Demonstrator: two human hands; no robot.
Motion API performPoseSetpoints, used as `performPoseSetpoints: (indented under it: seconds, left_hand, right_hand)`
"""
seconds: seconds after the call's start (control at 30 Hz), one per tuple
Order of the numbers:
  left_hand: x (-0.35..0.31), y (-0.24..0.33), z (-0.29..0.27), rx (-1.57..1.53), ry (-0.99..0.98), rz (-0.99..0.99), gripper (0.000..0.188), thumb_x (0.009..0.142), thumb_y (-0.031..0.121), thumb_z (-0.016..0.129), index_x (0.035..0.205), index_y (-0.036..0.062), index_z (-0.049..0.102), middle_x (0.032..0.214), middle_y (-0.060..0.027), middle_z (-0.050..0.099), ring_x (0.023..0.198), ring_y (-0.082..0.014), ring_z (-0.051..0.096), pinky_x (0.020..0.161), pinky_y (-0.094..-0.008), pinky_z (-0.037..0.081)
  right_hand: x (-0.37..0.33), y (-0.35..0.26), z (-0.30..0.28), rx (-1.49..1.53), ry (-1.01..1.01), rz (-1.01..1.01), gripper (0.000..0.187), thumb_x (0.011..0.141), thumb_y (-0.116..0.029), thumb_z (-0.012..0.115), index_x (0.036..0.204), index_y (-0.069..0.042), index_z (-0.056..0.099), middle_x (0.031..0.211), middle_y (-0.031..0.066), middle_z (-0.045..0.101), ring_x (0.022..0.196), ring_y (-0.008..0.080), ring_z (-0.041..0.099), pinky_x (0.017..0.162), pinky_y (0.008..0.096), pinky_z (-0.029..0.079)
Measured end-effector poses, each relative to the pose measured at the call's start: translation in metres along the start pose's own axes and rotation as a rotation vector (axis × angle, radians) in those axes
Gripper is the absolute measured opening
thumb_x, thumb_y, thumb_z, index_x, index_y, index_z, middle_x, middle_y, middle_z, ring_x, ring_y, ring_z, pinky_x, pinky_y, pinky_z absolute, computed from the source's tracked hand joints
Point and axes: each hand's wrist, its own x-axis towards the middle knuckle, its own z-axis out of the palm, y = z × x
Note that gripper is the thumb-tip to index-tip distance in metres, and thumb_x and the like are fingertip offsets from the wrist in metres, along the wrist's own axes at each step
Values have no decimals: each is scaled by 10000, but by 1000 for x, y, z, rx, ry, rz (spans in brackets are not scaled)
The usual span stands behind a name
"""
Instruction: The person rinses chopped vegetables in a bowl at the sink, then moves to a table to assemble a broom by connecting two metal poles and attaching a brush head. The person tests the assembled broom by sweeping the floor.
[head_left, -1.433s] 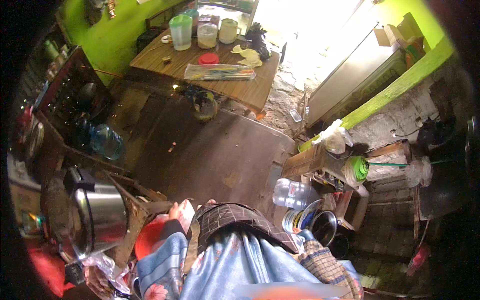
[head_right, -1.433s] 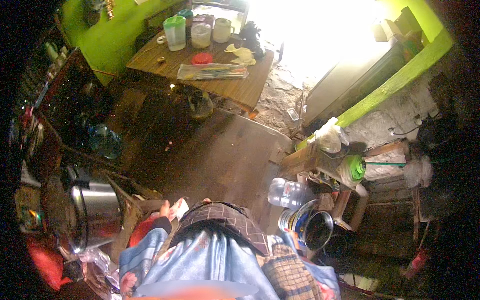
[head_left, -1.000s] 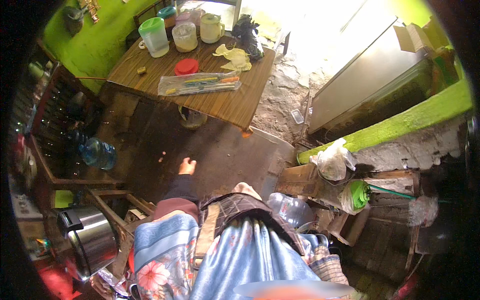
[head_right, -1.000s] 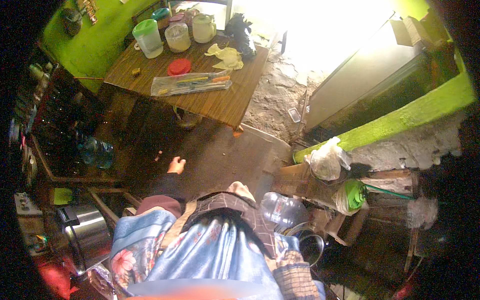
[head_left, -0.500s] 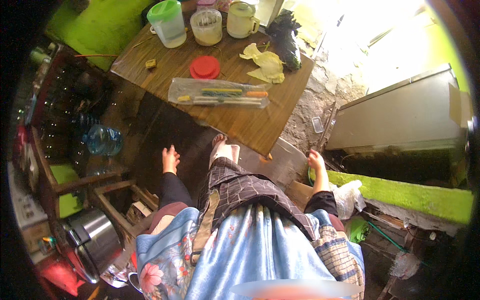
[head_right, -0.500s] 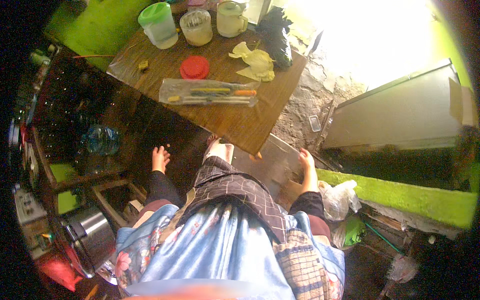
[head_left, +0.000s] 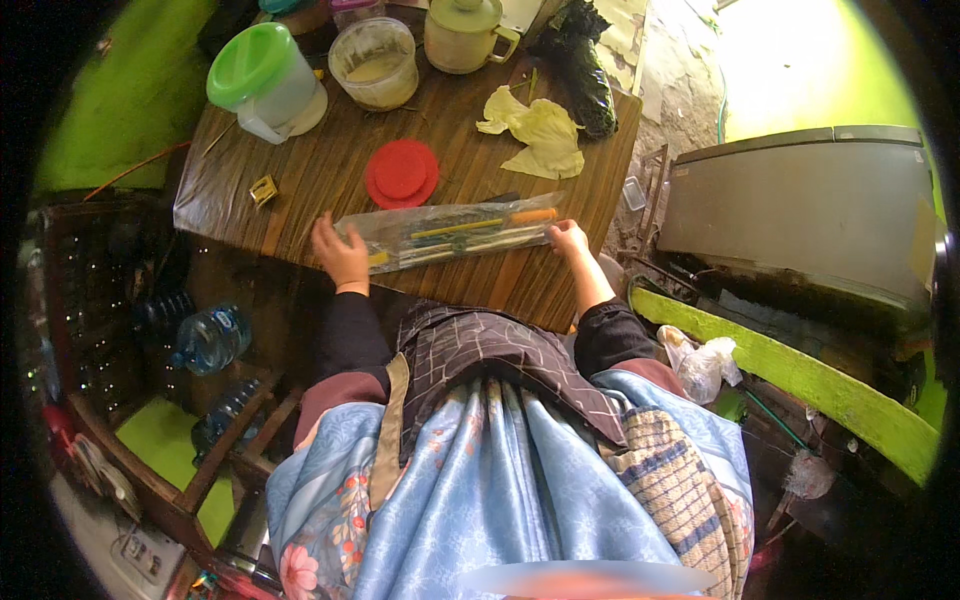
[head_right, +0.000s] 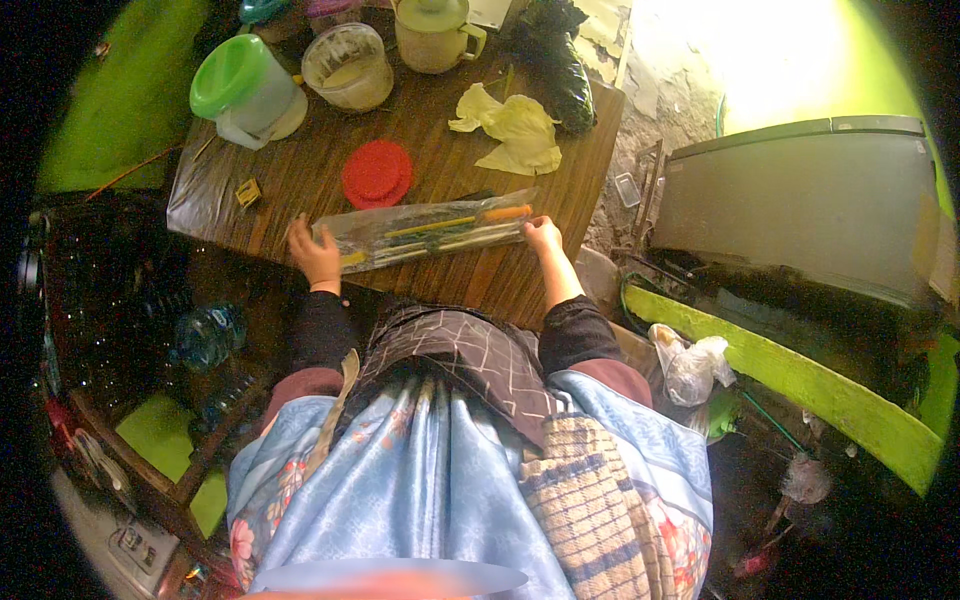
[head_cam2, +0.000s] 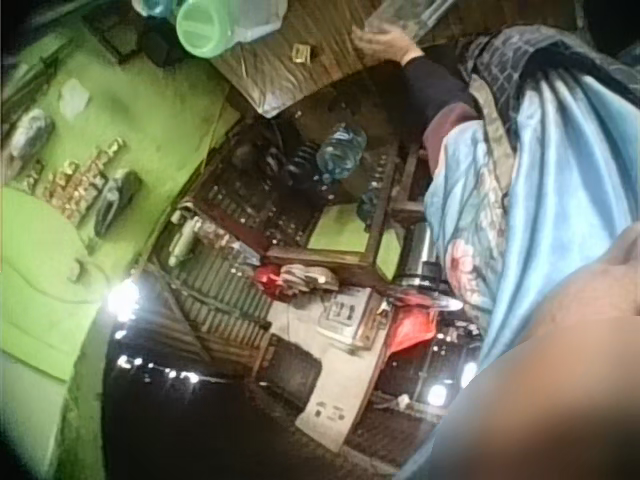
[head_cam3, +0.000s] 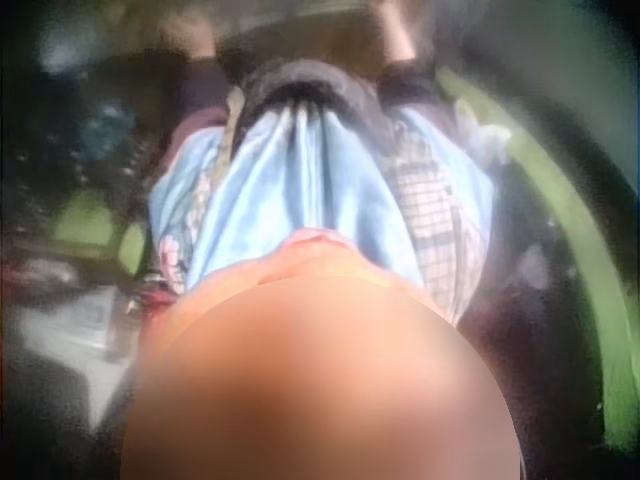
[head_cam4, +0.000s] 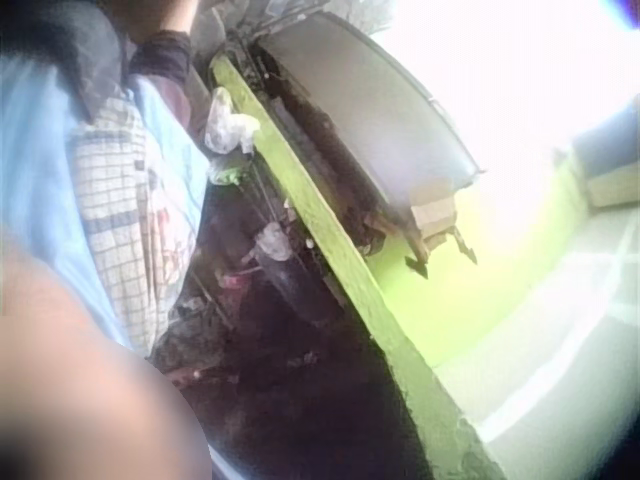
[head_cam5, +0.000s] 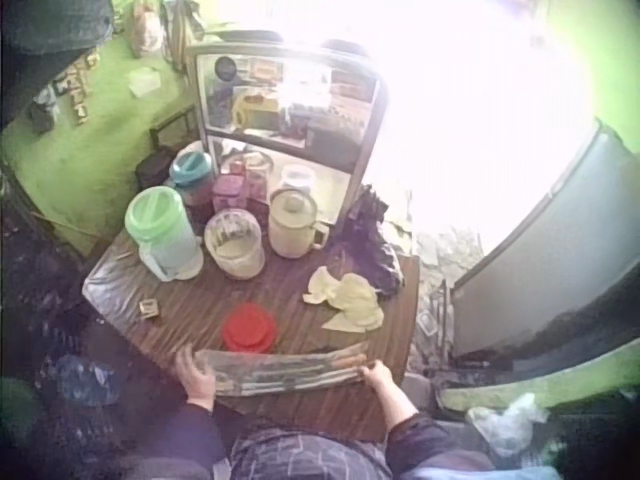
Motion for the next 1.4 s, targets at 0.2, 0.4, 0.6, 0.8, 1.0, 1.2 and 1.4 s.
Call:
performPoseSetpoints:
  seconds: [0.2,0.4,0.6,0.8,1.0,1.2,1.4]
  left_hand:
    - [-22,117,39,-723,-690,105,252,829,191,575,1057,84,556,1015,-137,569,981,-314,528,842,-412,419]
    - [-60,160,86,-99,-739,586,192,762,225,610,920,121,577,989,-89,489,976,-299,470,786,-449,399]
    - [-58,149,91,-182,-741,527,122,737,159,607,837,119,548,943,-72,479,929,-281,472,764,-435,390]
    - [-30,82,35,-216,-211,286,404,844,237,557,1161,9,450,1158,-191,478,1106,-360,431,944,-450,334]
    - [-44,-1,13,-65,-306,-845,477,874,274,532,1225,-31,425,1225,-191,470,1139,-363,437,922,-435,365]
    - [-21,36,-14,-653,-447,-920,296,867,219,565,1021,-33,575,931,-83,602,791,-171,557,695,-310,438]
    - [15,120,-79,-1476,-691,-799,172,897,163,526,940,3,574,879,-60,607,730,-134,573,677,-262,473]
  right_hand:
    - [-27,17,-7,560,-222,-41,193,856,-208,571,950,-39,571,792,53,612,662,138,587,559,284,479]
    - [-51,36,-23,820,-223,-1,162,856,-189,577,885,-31,558,715,39,577,577,131,536,505,271,453]
    - [-35,54,-18,952,-238,223,160,854,-181,570,882,-25,550,706,48,578,539,124,522,470,252,438]
    - [-16,50,-40,100,117,-162,227,798,-216,608,998,-110,613,870,50,641,755,160,610,707,310,497]
    - [-21,18,-23,-14,32,-497,311,740,-69,617,1043,-119,568,1002,135,537,935,275,558,830,354,461]
    - [-25,9,-19,-285,65,-572,406,721,-84,620,1115,-119,523,1078,187,480,1041,359,473,899,404,415]
    - [-20,29,-15,-240,61,-550,317,735,-103,609,1035,-70,511,1064,207,488,1030,373,477,881,422,425]
